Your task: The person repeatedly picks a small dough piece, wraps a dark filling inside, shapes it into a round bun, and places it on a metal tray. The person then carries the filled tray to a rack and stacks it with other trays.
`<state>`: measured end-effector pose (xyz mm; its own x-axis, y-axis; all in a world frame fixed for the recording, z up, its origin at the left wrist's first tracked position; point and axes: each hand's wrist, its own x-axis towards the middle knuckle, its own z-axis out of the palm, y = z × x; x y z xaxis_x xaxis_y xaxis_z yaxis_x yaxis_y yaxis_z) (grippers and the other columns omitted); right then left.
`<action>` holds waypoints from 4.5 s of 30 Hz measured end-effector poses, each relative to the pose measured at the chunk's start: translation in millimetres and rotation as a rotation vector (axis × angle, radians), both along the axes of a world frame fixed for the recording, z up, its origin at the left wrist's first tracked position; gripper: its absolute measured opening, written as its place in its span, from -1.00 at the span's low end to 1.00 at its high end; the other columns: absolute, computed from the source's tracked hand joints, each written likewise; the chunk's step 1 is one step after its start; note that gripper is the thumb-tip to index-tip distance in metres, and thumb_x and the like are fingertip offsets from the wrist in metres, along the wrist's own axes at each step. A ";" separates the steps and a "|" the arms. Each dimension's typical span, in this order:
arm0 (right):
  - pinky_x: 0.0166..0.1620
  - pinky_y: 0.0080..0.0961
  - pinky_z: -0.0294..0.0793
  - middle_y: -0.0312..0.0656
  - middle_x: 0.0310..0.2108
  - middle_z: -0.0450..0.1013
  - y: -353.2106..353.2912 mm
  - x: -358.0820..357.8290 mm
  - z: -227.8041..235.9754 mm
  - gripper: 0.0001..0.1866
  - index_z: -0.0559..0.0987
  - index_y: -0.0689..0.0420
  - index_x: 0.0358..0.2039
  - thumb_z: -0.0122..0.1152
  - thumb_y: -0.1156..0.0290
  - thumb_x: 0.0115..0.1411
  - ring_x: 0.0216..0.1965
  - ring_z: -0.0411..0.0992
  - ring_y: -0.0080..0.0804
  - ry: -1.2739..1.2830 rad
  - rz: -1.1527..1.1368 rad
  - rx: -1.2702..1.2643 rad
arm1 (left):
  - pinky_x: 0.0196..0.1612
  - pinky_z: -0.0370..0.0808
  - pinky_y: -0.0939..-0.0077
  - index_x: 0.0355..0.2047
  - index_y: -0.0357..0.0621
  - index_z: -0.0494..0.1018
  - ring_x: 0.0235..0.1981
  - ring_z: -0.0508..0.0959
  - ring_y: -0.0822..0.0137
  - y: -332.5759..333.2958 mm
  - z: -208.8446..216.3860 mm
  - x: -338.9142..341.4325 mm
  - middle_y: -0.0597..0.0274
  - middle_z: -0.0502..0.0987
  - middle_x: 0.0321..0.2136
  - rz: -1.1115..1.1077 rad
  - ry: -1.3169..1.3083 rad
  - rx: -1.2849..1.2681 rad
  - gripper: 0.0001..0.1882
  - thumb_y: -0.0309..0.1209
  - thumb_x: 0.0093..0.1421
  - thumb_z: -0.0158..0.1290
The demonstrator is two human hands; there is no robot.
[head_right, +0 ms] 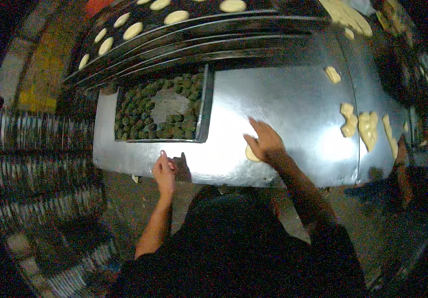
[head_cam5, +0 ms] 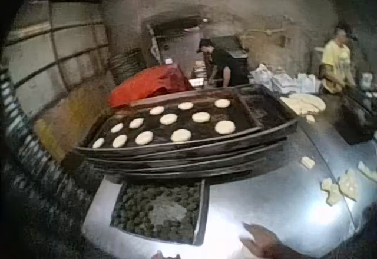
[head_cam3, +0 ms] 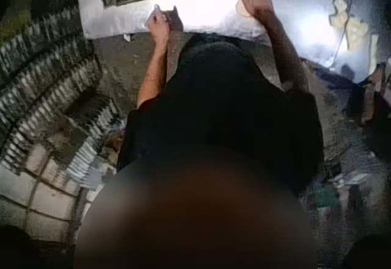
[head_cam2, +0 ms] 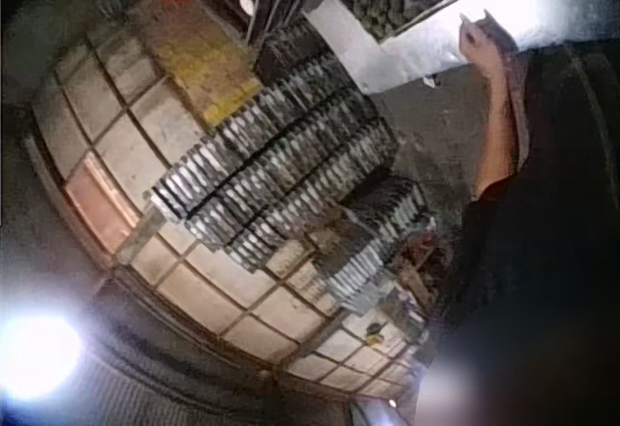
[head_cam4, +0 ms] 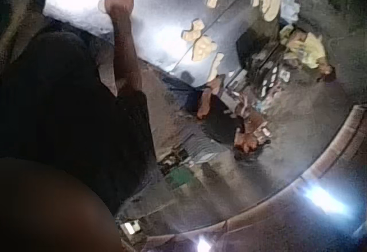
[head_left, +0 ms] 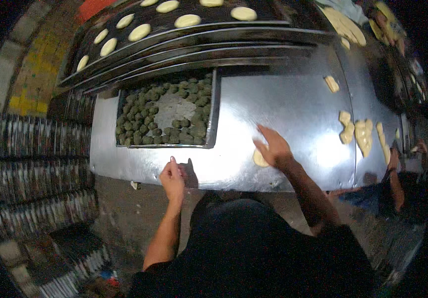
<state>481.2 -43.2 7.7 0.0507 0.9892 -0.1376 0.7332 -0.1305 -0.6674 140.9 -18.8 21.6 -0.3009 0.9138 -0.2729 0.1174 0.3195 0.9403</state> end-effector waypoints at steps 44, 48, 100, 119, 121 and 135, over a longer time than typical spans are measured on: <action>-0.10 -0.21 0.55 -0.08 -0.13 0.55 113.2 137.4 109.3 -0.58 0.61 0.04 -0.02 0.24 0.55 0.05 -0.14 0.54 -0.10 -0.389 -0.681 0.680 | -0.59 0.21 0.36 -0.59 -0.31 0.46 -0.67 0.34 0.39 21.1 -32.2 -61.5 0.15 0.44 -0.71 -0.218 0.604 0.288 -0.65 -0.38 0.33 0.08; -0.04 -0.11 0.53 -0.04 -0.06 0.49 106.2 270.3 11.3 -0.55 0.58 0.00 0.04 0.27 0.41 0.07 -0.07 0.48 0.09 -0.764 -0.650 0.355 | -0.57 0.22 0.41 -0.64 -0.33 0.43 -0.62 0.29 0.51 -13.9 -11.3 -6.9 0.24 0.40 -0.73 -0.356 0.444 0.086 -0.63 -0.41 0.31 0.11; 0.27 0.00 0.21 -0.13 0.17 0.46 122.1 -280.7 148.6 -0.58 0.61 0.06 0.06 0.31 0.28 0.17 0.23 0.33 0.00 -0.003 0.582 0.713 | -0.10 0.59 0.54 0.17 -0.33 0.41 -0.12 0.60 0.37 59.1 123.1 -87.6 0.14 0.56 -0.04 0.116 -0.939 0.179 -0.57 -0.24 0.48 -0.11; -0.27 -0.33 0.49 -0.15 -0.39 0.44 -4.2 -43.5 257.0 -0.74 0.55 0.15 -0.34 0.45 0.50 -0.04 -0.34 0.48 -0.22 0.264 -0.311 0.801 | 0.01 0.54 0.46 0.26 -0.29 0.34 -0.01 0.58 0.30 36.4 234.3 174.3 0.03 0.52 0.12 -0.666 -0.898 0.118 -0.55 -0.51 0.37 -0.01; -0.17 -0.33 0.50 -0.13 -0.35 0.45 -7.2 -35.8 260.3 -0.73 0.55 0.14 -0.31 0.45 0.50 -0.03 -0.25 0.49 -0.17 -0.004 -0.232 0.984 | -0.03 0.54 0.50 0.26 -0.28 0.34 -0.04 0.59 0.33 35.2 240.3 186.2 0.07 0.55 0.07 -0.704 -0.847 0.117 -0.55 -0.47 0.38 0.00; -0.26 -0.31 0.48 -0.19 -0.39 0.45 -6.5 -25.3 259.1 -0.77 0.55 0.13 -0.34 0.39 0.57 -0.05 -0.36 0.48 -0.18 -0.191 -0.162 1.187 | -0.04 0.53 0.50 0.15 -0.35 0.44 -0.14 0.61 0.38 31.1 252.6 192.2 0.12 0.61 -0.06 -0.687 -0.729 0.188 -0.62 -0.35 0.44 -0.03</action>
